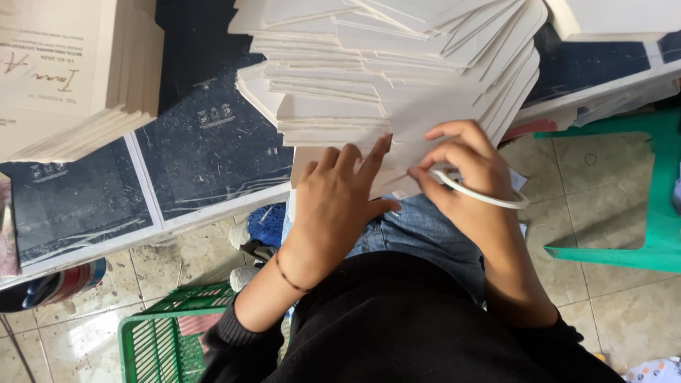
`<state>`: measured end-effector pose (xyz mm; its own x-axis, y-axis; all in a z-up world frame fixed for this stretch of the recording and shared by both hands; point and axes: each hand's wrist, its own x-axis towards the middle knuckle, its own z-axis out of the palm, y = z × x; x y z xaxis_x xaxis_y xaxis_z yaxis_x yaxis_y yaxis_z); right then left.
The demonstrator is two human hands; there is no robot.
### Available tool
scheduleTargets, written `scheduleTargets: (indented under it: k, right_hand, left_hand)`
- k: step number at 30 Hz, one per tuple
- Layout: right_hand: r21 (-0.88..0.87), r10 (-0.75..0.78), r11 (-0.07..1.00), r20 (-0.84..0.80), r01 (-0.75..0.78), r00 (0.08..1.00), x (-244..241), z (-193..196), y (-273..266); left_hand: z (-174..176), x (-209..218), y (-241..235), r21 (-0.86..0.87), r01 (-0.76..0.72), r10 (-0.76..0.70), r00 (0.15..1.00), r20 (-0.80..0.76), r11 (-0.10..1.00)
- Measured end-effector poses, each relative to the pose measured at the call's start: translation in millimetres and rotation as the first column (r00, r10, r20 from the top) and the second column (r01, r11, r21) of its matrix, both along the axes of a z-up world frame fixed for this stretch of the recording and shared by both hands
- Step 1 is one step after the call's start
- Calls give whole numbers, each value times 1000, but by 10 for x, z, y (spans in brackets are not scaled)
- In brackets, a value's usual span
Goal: A person is flipping through a large stack of white paper cards, likely counting or inspecting them, and then gathers the stack together.
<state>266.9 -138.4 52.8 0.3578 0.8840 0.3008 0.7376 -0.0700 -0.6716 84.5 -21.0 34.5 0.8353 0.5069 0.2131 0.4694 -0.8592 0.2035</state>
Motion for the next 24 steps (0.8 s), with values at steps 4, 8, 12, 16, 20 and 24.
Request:
scheduleTargets:
  k: [4,8,12,16,20,24]
  right_hand:
    - [-24,10,1000,-42,-11,999,-37,-425,-86]
    - [-18,-19,1000,52,20,998,-66,-554,-119]
    - [-29,-39,999,91,42,995,-65,-630,-78]
    - [-21,-54,998,133,57,990,-87,-684,-63]
    - [-19,-58,998,158,62,986,-71,-632,-105]
    - [115,-17,993,91,6,996,-52,-48,-2]
  left_hand:
    - [-307,-265,-26,-30,12,-10,997,71,999]
    - [-513,-444,-148,-117,-28,48,984,173,993]
    - [-505,-429,-152,-185,-26,79,956,282,982]
    - [-509,-181,-204,-122,-79,113,946,303,989]
    - [-378,91,-323,-6,-102,100,950,295,995]
    - [-136,284,-236,161,-45,17,985,171,986]
